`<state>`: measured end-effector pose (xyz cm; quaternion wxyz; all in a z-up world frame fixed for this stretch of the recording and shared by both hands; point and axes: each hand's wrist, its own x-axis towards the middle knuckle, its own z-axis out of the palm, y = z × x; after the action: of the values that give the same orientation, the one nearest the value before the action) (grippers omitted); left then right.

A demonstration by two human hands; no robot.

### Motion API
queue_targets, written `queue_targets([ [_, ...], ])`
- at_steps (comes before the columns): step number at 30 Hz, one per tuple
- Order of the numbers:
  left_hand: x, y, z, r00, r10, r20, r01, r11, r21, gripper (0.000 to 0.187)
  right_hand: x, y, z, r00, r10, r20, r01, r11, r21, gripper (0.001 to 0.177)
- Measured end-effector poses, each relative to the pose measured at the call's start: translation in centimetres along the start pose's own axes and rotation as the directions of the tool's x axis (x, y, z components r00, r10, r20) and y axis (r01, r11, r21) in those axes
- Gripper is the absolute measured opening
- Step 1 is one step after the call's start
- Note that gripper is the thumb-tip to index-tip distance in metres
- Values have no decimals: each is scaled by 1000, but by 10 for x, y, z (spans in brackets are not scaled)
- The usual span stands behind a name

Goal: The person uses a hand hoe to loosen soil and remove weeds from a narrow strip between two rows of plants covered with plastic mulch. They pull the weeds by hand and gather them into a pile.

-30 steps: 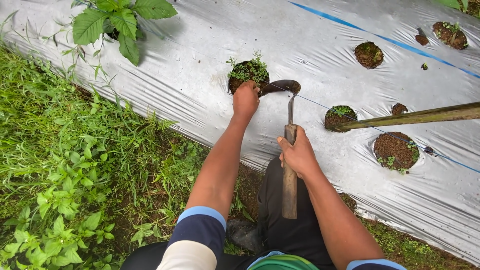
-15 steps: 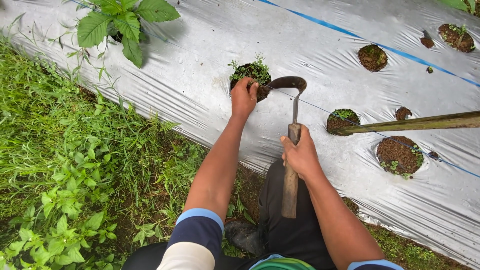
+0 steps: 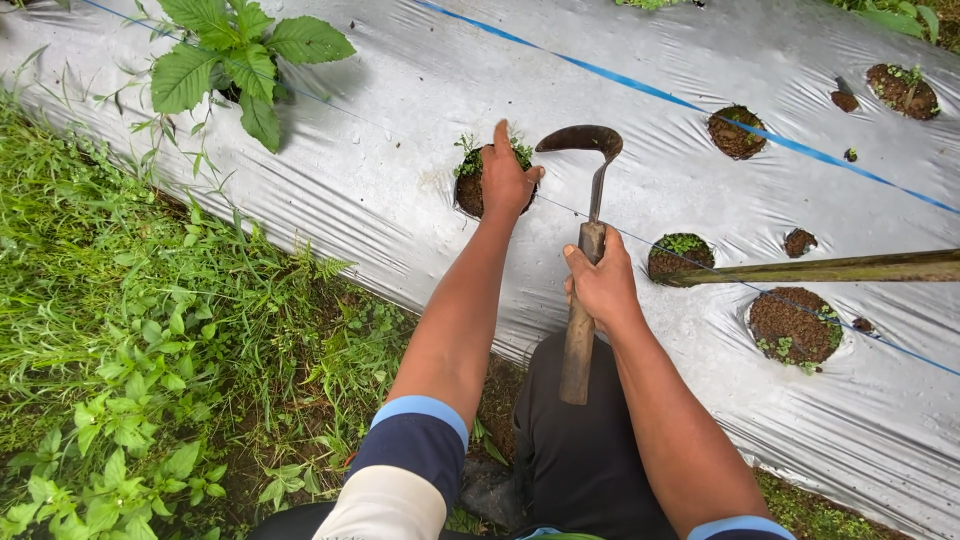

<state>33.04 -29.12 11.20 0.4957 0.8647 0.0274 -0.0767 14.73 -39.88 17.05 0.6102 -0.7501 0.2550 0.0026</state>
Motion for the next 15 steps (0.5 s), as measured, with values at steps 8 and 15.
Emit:
queue_targets([
  [8,58,-94,53,979,163,-125,-116,941,319,16,0,-3,0,1000,9,9,-9,1000,-6,51],
  [15,14,-102,34,957,247,-155,-188,929,318,18,-6,-6,7,999,24,21,-24,1000,-8,51],
])
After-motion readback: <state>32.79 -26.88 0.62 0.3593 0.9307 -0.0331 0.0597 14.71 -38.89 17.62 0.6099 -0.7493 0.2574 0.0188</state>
